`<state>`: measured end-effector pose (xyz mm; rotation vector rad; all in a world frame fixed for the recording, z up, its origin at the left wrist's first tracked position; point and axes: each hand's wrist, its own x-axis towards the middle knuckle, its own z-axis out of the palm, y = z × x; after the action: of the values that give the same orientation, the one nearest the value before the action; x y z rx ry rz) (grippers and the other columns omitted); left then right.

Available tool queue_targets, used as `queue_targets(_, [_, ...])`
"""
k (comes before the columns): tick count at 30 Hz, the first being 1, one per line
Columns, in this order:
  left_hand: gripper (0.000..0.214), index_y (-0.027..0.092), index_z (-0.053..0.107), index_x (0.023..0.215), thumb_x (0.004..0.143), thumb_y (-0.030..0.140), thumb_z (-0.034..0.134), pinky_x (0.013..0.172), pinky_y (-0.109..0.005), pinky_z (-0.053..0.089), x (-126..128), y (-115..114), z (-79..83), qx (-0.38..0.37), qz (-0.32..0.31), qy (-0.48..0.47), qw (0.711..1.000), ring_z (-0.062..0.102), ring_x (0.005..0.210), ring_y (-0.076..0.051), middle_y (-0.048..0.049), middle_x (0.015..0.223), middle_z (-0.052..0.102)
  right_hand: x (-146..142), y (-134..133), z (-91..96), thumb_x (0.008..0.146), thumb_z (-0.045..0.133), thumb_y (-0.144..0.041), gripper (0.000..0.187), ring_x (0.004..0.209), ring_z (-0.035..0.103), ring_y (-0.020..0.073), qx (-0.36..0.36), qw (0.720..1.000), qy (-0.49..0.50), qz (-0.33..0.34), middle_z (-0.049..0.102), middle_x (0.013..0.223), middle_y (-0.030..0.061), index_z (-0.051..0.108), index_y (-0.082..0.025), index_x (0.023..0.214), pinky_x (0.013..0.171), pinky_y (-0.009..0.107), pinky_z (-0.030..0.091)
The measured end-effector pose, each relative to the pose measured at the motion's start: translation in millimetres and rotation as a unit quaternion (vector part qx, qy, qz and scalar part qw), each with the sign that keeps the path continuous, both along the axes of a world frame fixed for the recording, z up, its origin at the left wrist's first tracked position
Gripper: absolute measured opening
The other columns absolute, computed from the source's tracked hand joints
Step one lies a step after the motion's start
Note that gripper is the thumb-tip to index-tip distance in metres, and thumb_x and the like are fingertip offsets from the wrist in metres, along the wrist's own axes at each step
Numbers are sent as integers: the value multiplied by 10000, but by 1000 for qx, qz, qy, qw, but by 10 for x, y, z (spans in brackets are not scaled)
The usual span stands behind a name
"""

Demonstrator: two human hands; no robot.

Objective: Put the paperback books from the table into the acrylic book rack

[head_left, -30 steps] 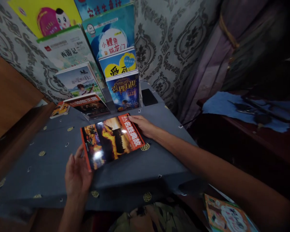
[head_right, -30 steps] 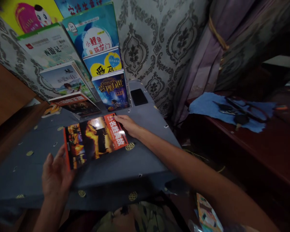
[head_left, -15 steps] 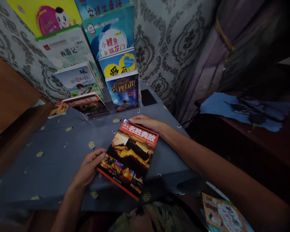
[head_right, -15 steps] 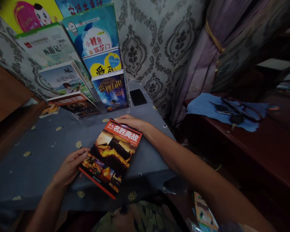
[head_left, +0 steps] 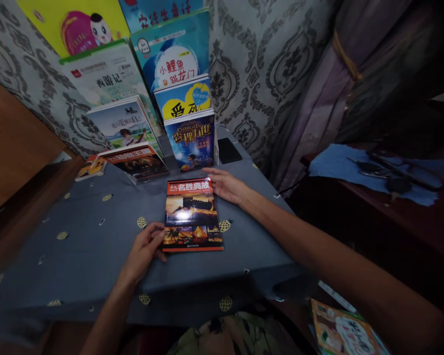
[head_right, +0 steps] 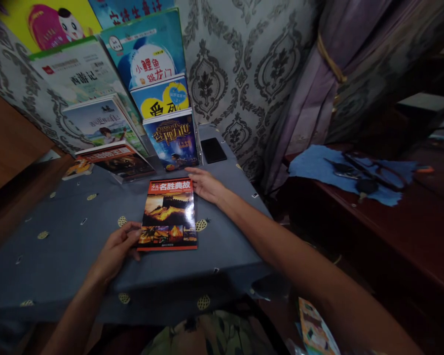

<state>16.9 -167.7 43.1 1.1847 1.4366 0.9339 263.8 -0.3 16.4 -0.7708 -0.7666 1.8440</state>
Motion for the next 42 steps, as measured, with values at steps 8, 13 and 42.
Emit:
queue_targets(8, [308, 192, 636, 1174, 981, 321, 434, 937, -407, 531, -42, 217, 8, 236, -59, 469, 849, 661, 1045, -247, -101, 1126, 714, -14, -17, 8, 886, 581, -86, 155, 757, 682, 137, 10, 1000, -4, 9, 721, 785, 3, 652, -194, 971, 798, 287, 560])
queue_targets(13, [375, 183, 550, 1346, 1022, 268, 383, 1100, -454, 458, 62, 585, -153, 301, -123, 492, 808, 571, 1293, -248, -124, 1384, 622, -48, -1, -87, 814, 630, -73, 213, 771, 673, 137, 71, 997, -38, -18, 719, 815, 0, 680, -203, 975, 866, 307, 549])
queue_targets(42, [451, 153, 674, 1249, 902, 56, 403, 1124, -441, 451, 15, 1229, -309, 314, -159, 433, 830, 594, 1292, -226, -107, 1359, 662, 4, -131, -90, 962, 437, -163, 333, 976, 612, 254, 472, 663, -574, -86, 714, 1013, 116, 663, -147, 1207, 917, 377, 473])
